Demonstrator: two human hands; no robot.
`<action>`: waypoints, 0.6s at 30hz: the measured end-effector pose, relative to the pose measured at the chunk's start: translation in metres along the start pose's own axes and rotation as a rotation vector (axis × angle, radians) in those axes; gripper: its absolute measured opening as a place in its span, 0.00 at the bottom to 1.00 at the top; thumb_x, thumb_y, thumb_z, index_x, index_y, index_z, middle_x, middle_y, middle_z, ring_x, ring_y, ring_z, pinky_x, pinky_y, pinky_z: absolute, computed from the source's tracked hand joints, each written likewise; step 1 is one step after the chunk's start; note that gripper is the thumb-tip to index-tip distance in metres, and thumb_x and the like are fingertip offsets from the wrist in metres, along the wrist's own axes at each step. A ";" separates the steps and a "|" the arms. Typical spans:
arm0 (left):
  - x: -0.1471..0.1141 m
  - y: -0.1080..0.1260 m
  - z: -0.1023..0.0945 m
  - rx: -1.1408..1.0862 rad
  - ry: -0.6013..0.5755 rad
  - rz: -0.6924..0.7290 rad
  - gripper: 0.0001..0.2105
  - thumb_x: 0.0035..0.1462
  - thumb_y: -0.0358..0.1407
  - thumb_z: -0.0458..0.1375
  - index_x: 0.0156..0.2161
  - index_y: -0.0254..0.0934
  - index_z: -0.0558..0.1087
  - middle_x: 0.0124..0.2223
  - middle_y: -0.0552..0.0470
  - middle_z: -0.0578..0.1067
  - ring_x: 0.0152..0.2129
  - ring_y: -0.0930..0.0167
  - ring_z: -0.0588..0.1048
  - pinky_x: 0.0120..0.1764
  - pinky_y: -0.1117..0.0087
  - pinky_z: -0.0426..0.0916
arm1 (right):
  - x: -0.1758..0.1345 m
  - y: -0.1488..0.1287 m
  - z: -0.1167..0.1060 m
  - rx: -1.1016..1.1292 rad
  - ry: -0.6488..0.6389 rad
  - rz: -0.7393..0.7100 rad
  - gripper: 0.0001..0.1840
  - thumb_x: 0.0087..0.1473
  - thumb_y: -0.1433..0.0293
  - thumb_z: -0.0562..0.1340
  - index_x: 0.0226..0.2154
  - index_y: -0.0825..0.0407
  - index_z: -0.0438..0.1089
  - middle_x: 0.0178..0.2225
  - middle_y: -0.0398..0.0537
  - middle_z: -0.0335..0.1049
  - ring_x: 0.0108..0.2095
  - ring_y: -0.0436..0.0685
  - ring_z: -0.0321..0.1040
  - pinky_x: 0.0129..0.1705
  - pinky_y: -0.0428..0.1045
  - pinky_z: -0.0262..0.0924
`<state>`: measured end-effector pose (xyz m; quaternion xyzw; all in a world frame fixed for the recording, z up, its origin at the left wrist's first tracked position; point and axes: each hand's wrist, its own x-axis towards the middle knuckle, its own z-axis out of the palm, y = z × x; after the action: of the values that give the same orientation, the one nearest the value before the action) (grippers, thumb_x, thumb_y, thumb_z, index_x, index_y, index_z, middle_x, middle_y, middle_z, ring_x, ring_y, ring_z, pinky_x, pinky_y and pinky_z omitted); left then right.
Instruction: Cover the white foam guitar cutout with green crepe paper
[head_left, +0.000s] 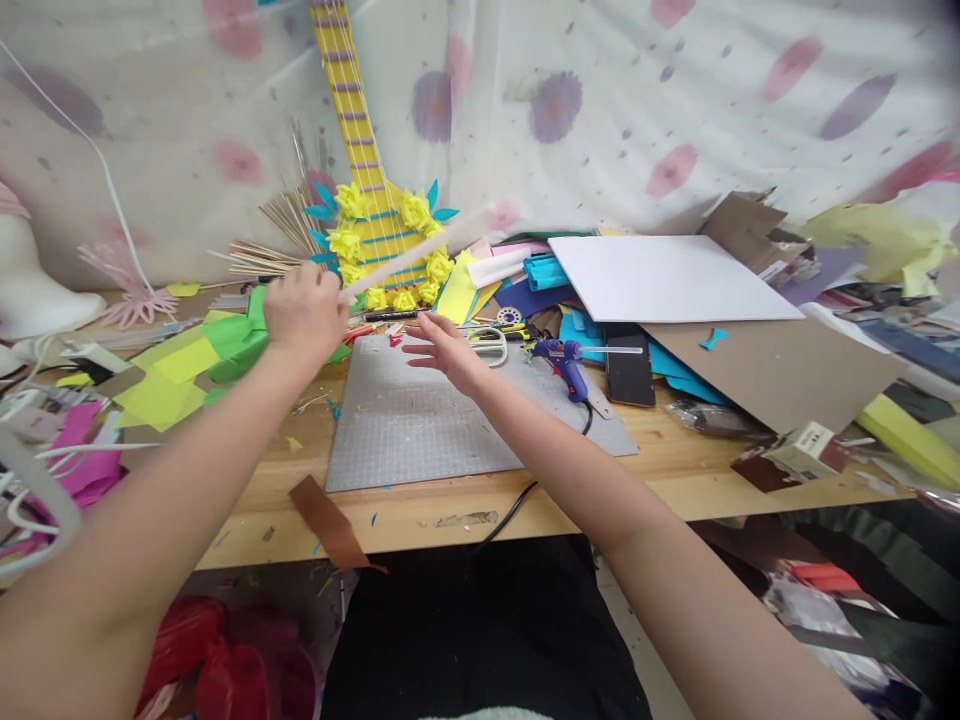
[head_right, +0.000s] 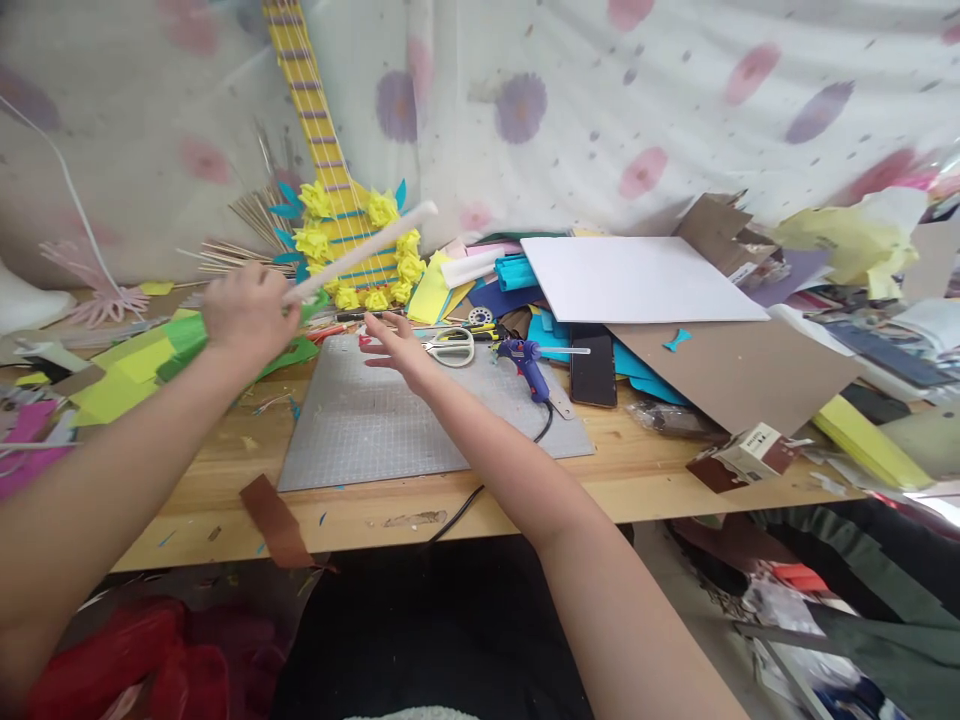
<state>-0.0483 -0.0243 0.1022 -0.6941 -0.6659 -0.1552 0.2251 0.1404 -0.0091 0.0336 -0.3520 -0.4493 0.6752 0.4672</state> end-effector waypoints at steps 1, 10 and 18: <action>-0.007 0.009 0.006 0.016 -0.033 0.064 0.18 0.60 0.42 0.42 0.45 0.37 0.70 0.49 0.38 0.69 0.48 0.55 0.67 0.44 0.53 0.62 | 0.000 0.001 0.004 0.033 -0.009 0.007 0.25 0.53 0.56 0.62 0.50 0.47 0.58 0.50 0.52 0.68 0.39 0.54 0.73 0.40 0.52 0.70; -0.044 0.049 0.033 -0.033 -0.187 0.211 0.17 0.57 0.40 0.49 0.47 0.32 0.68 0.47 0.36 0.71 0.46 0.55 0.68 0.44 0.57 0.60 | 0.011 0.017 -0.007 0.230 0.116 0.124 0.13 0.60 0.60 0.55 0.40 0.51 0.66 0.37 0.47 0.75 0.33 0.52 0.74 0.38 0.50 0.71; -0.028 0.039 0.035 -0.291 -0.274 0.172 0.17 0.54 0.43 0.53 0.46 0.37 0.70 0.50 0.42 0.70 0.49 0.59 0.68 0.51 0.60 0.60 | 0.012 0.027 -0.031 0.363 0.165 0.156 0.10 0.61 0.63 0.54 0.37 0.52 0.67 0.29 0.45 0.75 0.27 0.52 0.73 0.34 0.50 0.73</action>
<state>-0.0147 -0.0306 0.0541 -0.7880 -0.5994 -0.1339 0.0424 0.1563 0.0068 -0.0031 -0.3498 -0.2521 0.7481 0.5044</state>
